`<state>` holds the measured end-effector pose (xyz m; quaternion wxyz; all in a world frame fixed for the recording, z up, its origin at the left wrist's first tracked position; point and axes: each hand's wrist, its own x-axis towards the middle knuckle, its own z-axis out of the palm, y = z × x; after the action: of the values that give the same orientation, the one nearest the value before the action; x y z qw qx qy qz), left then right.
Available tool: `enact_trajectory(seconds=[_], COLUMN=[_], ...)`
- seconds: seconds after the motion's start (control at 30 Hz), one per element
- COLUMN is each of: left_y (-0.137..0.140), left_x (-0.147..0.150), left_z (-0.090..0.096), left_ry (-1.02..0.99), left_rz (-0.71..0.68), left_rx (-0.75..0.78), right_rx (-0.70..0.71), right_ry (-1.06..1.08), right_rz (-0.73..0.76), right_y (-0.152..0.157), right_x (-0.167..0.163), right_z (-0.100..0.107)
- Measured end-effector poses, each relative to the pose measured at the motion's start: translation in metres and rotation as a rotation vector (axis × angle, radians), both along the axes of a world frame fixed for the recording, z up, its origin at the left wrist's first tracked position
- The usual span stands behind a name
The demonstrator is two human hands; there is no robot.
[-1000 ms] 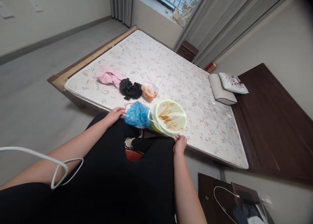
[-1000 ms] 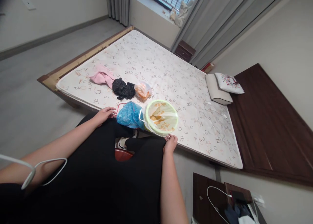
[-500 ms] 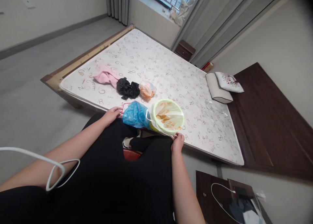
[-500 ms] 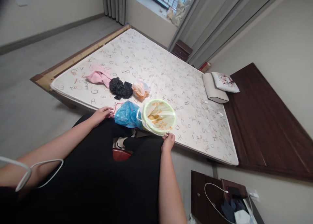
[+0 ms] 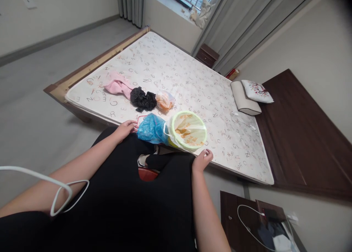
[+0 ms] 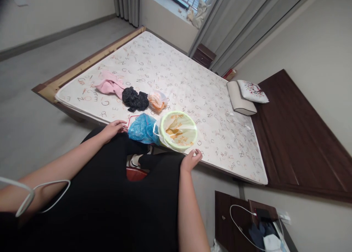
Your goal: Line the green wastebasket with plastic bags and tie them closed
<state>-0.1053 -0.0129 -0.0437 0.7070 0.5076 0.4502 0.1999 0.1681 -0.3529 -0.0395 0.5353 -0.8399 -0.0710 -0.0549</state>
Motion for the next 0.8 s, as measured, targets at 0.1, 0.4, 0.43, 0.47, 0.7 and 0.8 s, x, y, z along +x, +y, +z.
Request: enact_trajectory(seconds=[0.1,0.4,0.43,0.47,0.7,0.8], left_y=[0.000,0.002,0.002,0.002,0.001,0.001], left_x=[0.000,0.000,0.000,-0.001,0.000,0.001], left_z=[-0.001,-0.003,-0.003,-0.003,-0.003,-0.003], left_ry=[0.010,0.003,0.001,0.000,0.003,-0.003], left_rz=[0.000,0.008,0.010,0.011,-0.003,-0.004], left_rx=[-0.001,-0.003,-0.005,-0.007,0.012,0.011], right_rx=[-0.241,-0.894,-0.941,-0.978,-1.062,-1.087], right_ry=[-0.434,-0.260,-0.244,-0.234,-0.230,-0.234], right_rz=[0.143,0.825,0.824,0.818,0.785,0.774], right_y=[0.009,0.083,0.086,0.087,0.081,0.080], right_x=[-0.006,-0.037,-0.039,-0.041,-0.048,-0.051], right_z=[0.022,0.057,0.058,0.058,0.049,0.045])
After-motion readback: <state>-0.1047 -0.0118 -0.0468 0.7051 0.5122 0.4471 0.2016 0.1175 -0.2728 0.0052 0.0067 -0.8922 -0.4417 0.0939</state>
